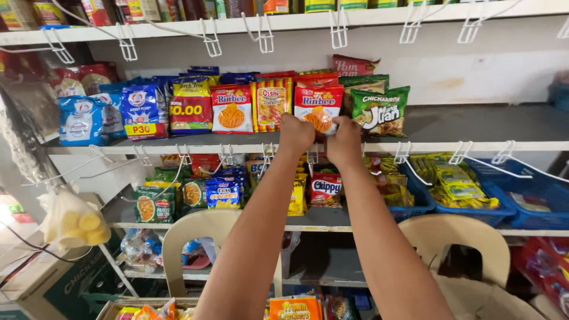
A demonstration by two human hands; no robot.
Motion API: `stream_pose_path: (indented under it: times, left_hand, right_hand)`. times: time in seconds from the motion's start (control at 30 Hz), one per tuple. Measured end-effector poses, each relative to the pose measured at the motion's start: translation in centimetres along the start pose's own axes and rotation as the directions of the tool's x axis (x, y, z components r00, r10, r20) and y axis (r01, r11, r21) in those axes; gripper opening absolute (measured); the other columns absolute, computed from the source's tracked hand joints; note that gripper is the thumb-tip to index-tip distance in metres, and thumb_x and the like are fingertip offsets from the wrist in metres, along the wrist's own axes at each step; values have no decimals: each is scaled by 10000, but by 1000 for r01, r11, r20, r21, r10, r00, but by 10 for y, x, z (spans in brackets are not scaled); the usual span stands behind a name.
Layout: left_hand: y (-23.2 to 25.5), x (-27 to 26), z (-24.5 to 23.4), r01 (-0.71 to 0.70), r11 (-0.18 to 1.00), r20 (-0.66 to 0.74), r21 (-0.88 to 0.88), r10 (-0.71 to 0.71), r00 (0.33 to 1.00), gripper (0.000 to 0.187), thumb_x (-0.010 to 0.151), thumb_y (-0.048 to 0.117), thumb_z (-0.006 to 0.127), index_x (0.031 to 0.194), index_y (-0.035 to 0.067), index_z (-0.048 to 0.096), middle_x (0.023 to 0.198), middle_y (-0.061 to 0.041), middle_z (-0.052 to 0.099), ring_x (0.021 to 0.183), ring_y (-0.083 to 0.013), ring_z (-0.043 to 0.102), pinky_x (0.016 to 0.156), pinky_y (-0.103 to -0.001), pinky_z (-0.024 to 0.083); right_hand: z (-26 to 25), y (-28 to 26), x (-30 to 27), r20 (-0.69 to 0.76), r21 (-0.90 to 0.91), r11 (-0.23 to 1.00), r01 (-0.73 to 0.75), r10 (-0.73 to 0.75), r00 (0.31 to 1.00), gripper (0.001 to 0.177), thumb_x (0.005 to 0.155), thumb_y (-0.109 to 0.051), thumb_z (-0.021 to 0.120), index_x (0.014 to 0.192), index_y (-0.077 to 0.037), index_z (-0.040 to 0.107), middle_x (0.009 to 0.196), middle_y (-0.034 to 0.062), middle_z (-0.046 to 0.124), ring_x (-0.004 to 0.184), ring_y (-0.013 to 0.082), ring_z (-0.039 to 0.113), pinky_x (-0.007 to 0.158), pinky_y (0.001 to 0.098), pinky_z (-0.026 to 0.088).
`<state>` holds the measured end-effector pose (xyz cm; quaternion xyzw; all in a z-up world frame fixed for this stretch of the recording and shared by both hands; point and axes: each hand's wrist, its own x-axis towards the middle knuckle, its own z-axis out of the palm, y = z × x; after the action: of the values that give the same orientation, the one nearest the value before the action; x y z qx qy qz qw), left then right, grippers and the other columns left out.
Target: The person unpacks various snack items from a cardboard box and places them onto wire shelves in a small store. They handle multiple packets of chips and crackers, arranging them on hooks and in baskets on the shelves.
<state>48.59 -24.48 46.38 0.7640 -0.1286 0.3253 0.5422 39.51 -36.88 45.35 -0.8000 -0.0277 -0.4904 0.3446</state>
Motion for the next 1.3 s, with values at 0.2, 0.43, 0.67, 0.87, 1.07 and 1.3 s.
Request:
stream_pose_path:
  times: [0.2, 0.43, 0.67, 0.87, 1.07, 1.3]
  left_hand:
    - [-25, 15, 5, 4, 1000, 108, -2, -4, 994, 607, 815, 155, 598, 1207, -253, 377, 1129, -419, 623, 1102, -498, 639, 944, -470, 513]
    - [68, -29, -61, -243, 970, -79, 15, 244, 967, 687, 763, 121, 655, 1388, -72, 445, 1214, -412, 532, 1121, -558, 532, 1003, -541, 449]
    - [137, -76, -195, -587, 809, -80, -26, 584, 808, 546, 786, 81, 696, 1285, -5, 491, 1183, -272, 591, 1111, -467, 551, 966, -522, 476]
    - [127, -101, -302, -507, 862, -125, -11, 502, 856, 246, 924, 60, 716, 1103, 22, 553, 1004, -148, 641, 912, -270, 639, 830, -374, 522]
    - [70, -79, -332, -248, 954, -266, -166, 199, 943, 203, 956, 56, 687, 1093, 24, 541, 925, -111, 676, 851, -168, 658, 778, -310, 537]
    - [-6, -37, -284, -69, 731, -120, -679, -17, 993, 243, 986, -5, 580, 1227, 27, 588, 1072, -76, 674, 953, -156, 643, 800, -306, 539]
  right_hand:
    - [-8, -10, 0, 140, 93, 985, -147, 133, 981, 377, 858, -1, 579, 1229, -20, 646, 1189, 231, 682, 1133, 382, 660, 964, 429, 508]
    - [-39, -61, -9, 42, 396, 917, -56, 42, 998, 288, 922, 2, 607, 1211, 1, 617, 1205, 159, 675, 1113, 271, 686, 919, 358, 535]
    - [-113, -153, -42, 224, 466, 884, -18, -98, 970, 377, 986, -128, 655, 1319, 14, 548, 1206, 145, 667, 1092, 205, 690, 899, 303, 562]
    - [-109, -238, -89, 237, 451, 878, 161, -291, 927, 365, 977, -147, 701, 1219, 72, 538, 1284, 182, 521, 1175, 259, 659, 999, 354, 605]
    - [-20, -274, -110, 84, 651, 735, 192, -321, 943, 375, 976, -114, 628, 1300, 38, 515, 1338, 187, 503, 1295, 301, 561, 1047, 406, 557]
    - [90, -216, -95, -39, 406, 875, 263, -271, 962, 379, 1026, -31, 479, 1397, 24, 533, 1379, 241, 531, 1320, 394, 512, 1140, 473, 389]
